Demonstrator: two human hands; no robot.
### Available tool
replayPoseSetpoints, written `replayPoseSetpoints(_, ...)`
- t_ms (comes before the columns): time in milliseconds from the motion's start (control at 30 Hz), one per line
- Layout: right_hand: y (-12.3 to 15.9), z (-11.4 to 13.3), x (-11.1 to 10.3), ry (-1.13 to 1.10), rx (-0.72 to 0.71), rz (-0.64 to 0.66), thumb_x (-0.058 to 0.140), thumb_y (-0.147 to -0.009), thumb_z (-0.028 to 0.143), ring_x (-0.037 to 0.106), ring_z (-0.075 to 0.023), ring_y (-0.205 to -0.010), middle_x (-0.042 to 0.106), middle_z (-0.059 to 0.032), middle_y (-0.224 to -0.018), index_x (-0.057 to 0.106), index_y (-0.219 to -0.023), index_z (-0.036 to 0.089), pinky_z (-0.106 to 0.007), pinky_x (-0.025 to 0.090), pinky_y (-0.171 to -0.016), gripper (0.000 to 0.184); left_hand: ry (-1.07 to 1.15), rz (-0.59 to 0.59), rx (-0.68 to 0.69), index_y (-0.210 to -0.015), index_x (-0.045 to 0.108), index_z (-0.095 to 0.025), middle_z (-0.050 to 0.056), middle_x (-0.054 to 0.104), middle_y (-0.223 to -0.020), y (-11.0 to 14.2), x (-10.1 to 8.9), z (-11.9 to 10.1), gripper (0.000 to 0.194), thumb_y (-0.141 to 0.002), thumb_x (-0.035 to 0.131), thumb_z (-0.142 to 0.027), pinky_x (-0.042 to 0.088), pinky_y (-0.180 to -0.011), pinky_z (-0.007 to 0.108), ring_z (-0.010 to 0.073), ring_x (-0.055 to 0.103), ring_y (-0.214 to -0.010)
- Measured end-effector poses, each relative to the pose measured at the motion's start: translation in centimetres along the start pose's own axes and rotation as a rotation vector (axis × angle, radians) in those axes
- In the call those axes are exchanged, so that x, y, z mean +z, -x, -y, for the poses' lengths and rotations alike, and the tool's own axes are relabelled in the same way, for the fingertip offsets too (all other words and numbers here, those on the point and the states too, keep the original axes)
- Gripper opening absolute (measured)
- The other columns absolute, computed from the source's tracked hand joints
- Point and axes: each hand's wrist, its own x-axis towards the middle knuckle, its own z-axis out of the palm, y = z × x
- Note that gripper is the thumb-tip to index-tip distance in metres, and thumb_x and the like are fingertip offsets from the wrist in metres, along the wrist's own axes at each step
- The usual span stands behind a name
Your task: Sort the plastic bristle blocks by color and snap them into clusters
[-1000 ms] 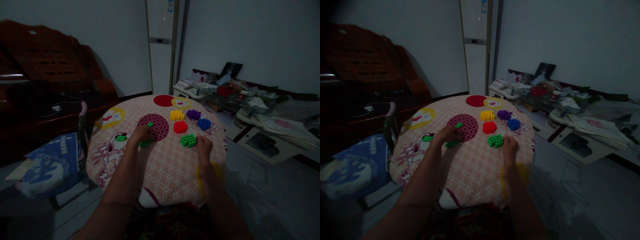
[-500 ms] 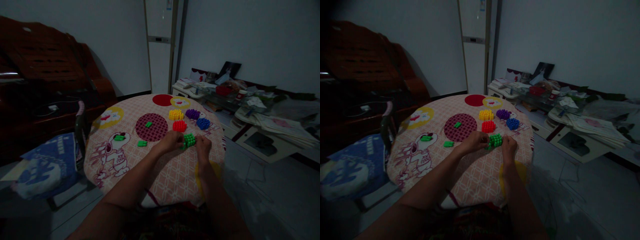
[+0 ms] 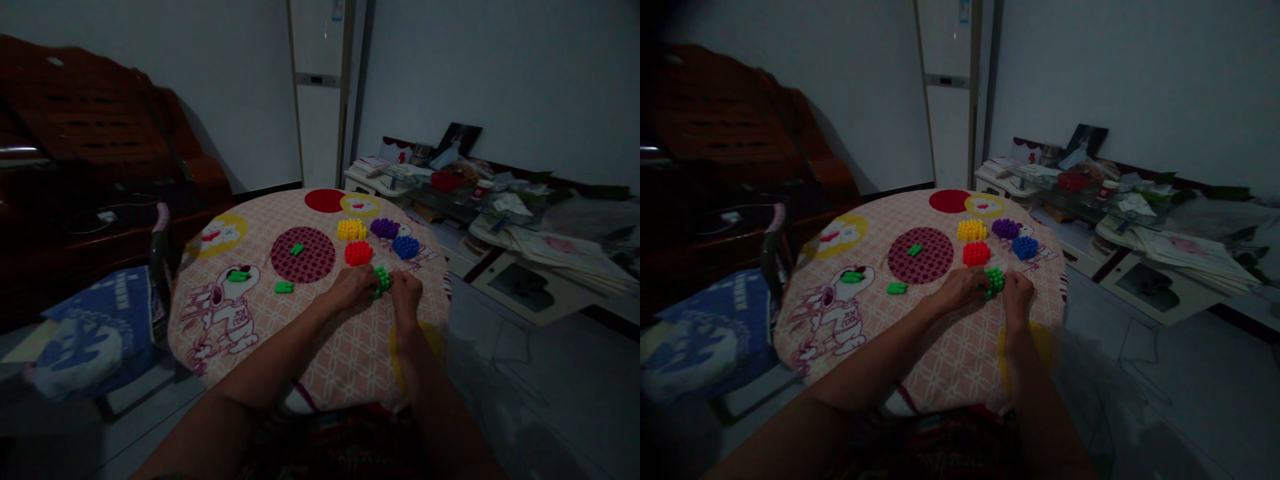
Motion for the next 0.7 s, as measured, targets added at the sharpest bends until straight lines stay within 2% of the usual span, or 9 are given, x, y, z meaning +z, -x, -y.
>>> replayPoseSetpoints(167, 0.1, 0.1, 0.0, -0.054, 0.057, -0.018, 0.046, -0.088, 0.045, 0.049, -0.0163, -0.058, 0.059, -0.0021, -0.056, 0.069, -0.071, 0.015, -0.026, 0.038, -0.055, 0.042, 0.012, -0.003, 0.014, -0.097, 0.07, -0.02, 0.005, 0.067, -0.1, 0.1, 0.4, 0.1, 0.013, -0.088, 0.062, -0.025, 0.043, -0.069, 0.025, 0.0176, 0.061, -0.087)
replayPoseSetpoints(333, 0.1, 0.2, 0.0, -0.084, 0.06, -0.025, 0.047, -0.086, 0.044, 0.049, -0.0162, -0.058, 0.059, -0.0013, -0.056, 0.07, -0.072, 0.015, -0.026, 0.038, -0.055, 0.04, 0.123, -0.15, -0.032, -0.103, 0.067, -0.018, 0.005, 0.068, -0.099, 0.4, -0.9, 1.3, 0.021, -0.087, 0.064, -0.032, 0.047, -0.077, 0.027, 0.0179, 0.062, -0.089)
replayPoseSetpoints(400, 0.2, 0.3, 0.0, -0.097, 0.065, -0.022, 0.047, -0.086, 0.044, 0.049, -0.0163, -0.059, 0.059, -0.0015, -0.056, 0.07, -0.073, 0.015, -0.026, 0.038, -0.055, 0.039, 0.152, -0.245, -0.152, -0.098, 0.067, -0.017, 0.006, 0.068, -0.094, 0.7, -2.0, 2.9, 0.017, -0.087, 0.062, -0.029, 0.047, -0.079, 0.028, 0.0174, 0.062, -0.085)
replayPoseSetpoints(467, 0.2, 0.3, 0.1, -0.104, 0.073, -0.019, 0.047, -0.085, 0.044, 0.049, -0.0164, -0.059, 0.06, -0.0017, -0.057, 0.071, -0.073, 0.015, -0.027, 0.039, -0.055, 0.039, 0.135, -0.346, -0.335, -0.096, 0.068, -0.016, 0.007, 0.07, -0.094, 1.3, -2.9, 5.0, 0.015, -0.087, 0.059, -0.024, 0.048, -0.082, 0.03, 0.0183, 0.063, -0.086)
replayPoseSetpoints(567, 0.1, 0.3, 0.1, -0.099, 0.077, -0.022, 0.047, -0.085, 0.044, 0.05, -0.0164, -0.059, 0.061, -0.0021, -0.058, 0.071, -0.074, 0.015, -0.027, 0.04, -0.056, 0.039, 0.036, -0.452, -0.599, -0.109, 0.068, -0.014, 0.013, 0.07, -0.112, 2.6, -3.7, 8.7, 0.026, -0.087, 0.055, -0.02, 0.048, -0.093, 0.035, 0.024, 0.063, -0.104)
replayPoseSetpoints(633, 0.1, 0.2, 0.1, -0.09, 0.07, -0.019, 0.046, -0.086, 0.044, 0.05, -0.0166, -0.06, 0.062, -0.0025, -0.059, 0.071, -0.074, 0.015, -0.027, 0.04, -0.057, 0.04, -0.02, -0.432, -0.691, -0.119, 0.066, -0.013, 0.015, 0.066, -0.126, 3.5, -3.6, 11.0, 0.035, -0.086, 0.057, -0.021, 0.045, -0.101, 0.037, 0.0271, 0.059, -0.117)
replayPoseSetpoints(700, 0.1, 0.1, 0.1, -0.081, 0.062, -0.014, 0.046, -0.087, 0.045, 0.051, -0.0168, -0.06, 0.062, -0.0027, -0.059, 0.071, -0.074, 0.015, -0.027, 0.04, -0.057, 0.041, -0.036, -0.329, -0.735, -0.121, 0.067, -0.014, 0.015, 0.066, -0.128, 4.2, -3.1, 12.7, 0.038, -0.085, 0.059, -0.023, 0.044, -0.104, 0.037, 0.0284, 0.059, -0.12)
